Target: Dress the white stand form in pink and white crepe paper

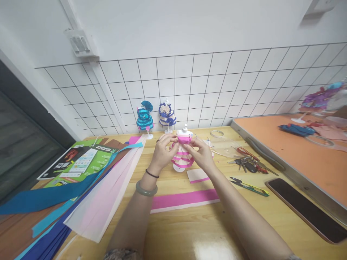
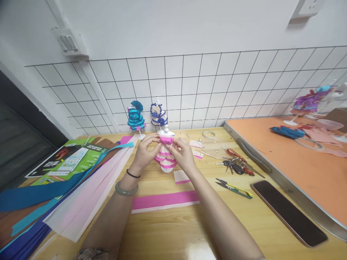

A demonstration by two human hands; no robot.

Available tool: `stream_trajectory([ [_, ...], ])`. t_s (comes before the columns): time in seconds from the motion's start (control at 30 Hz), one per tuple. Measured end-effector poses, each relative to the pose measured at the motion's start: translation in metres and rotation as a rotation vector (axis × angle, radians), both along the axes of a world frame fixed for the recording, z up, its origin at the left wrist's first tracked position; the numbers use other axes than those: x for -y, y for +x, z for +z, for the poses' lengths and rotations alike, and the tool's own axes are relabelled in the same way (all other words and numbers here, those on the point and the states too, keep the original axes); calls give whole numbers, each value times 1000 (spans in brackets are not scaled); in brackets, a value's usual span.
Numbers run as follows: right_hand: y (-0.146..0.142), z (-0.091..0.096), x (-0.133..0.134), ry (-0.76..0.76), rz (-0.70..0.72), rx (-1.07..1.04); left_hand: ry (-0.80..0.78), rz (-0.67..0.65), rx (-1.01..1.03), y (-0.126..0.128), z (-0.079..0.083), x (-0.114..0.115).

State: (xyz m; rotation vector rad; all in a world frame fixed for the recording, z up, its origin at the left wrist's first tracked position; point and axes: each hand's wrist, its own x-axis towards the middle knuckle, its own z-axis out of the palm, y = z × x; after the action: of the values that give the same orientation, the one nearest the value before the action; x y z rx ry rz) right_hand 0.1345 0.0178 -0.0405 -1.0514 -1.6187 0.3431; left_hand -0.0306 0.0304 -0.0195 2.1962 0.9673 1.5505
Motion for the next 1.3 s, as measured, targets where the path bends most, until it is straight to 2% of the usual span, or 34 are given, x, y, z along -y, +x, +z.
stream_trajectory([
  [0.27, 1, -1, 0, -5, 2, 6, 114, 59, -81, -1, -1, -2],
  [0.5, 0, -1, 0, 4, 9, -14, 82, 44, -109, -2, 0, -1],
  [0.8, -1, 0, 0, 8, 4, 1, 126, 62, -129, -2, 1, 0],
  [0.93, -1, 0, 0, -3, 10, -11, 85, 43, -129, -1, 4, 3],
  [1.07, -1, -1, 0, -9, 16, -15, 37, 84, -122, 0, 4, 4],
  [1.3, -2, -2, -1, -9, 2, -19, 68, 70, -178, -1, 4, 3],
])
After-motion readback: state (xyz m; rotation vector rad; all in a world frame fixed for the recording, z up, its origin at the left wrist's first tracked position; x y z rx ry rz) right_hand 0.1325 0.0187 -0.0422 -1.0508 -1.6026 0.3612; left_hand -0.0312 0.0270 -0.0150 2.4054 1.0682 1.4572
